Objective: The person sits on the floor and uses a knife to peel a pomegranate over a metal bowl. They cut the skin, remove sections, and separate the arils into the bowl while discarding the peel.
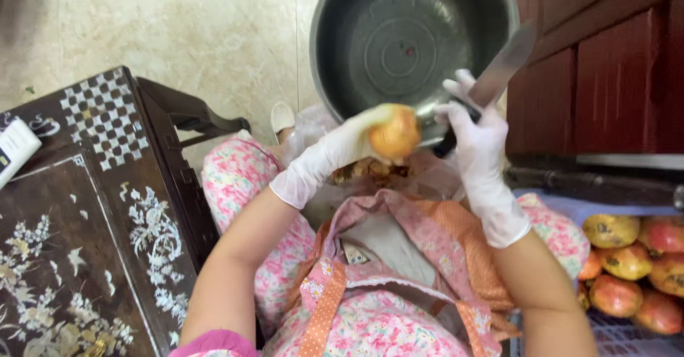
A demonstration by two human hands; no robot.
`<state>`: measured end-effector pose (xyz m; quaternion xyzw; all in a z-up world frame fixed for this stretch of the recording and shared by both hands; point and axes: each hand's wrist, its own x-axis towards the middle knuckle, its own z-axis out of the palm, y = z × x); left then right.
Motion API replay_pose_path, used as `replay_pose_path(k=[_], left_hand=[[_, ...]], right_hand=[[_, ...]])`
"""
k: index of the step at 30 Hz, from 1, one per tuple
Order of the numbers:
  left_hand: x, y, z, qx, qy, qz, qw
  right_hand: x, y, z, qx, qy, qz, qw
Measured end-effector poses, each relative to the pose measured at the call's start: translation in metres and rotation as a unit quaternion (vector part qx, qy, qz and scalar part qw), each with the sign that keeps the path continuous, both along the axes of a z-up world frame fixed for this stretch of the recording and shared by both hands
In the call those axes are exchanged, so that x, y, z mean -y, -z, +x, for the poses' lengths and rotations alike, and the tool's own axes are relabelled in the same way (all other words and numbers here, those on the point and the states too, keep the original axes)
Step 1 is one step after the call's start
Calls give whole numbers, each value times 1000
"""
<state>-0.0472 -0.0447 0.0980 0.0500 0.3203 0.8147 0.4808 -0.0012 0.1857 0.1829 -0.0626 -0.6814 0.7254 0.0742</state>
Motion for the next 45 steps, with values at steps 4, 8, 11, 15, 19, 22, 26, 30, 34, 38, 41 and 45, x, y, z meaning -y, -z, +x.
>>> replay_pose_path(k=[4,8,11,15,19,22,26,30,34,38,41,45], left_hand=[[3,-13,-45,13,-81,15,996],[2,-9,-40,-15,-152,0,988],[-3,0,-38,-64,-181,-58,980],[-1,12,-35,-85,-191,-88,974],[6,14,-32,-74,-174,-155,970],[13,16,-10,-171,-200,-152,953],[-2,15,-1,-166,-199,-190,947],[-24,20,15,-125,-197,-227,946],[-30,21,28,-142,-226,-167,949],[-31,2,14,-197,-186,-223,936],[-39,-6,0,-256,-182,-266,911],[-59,-11,-25,-333,-196,-334,860]], right_hand=[[6,-4,3,84,-31,32,995],[18,-7,3,-10,-84,262,961],[18,-6,-2,144,-140,235,951],[17,0,-2,112,-169,168,965],[14,9,-8,226,-169,159,946],[15,24,9,185,-189,169,949],[-13,50,26,159,-145,71,974],[-55,58,28,147,-198,67,967],[-44,41,32,208,-271,23,940],[-27,15,18,279,-293,81,911],[-27,6,6,257,-296,34,919],[-38,6,-16,281,-249,9,927]])
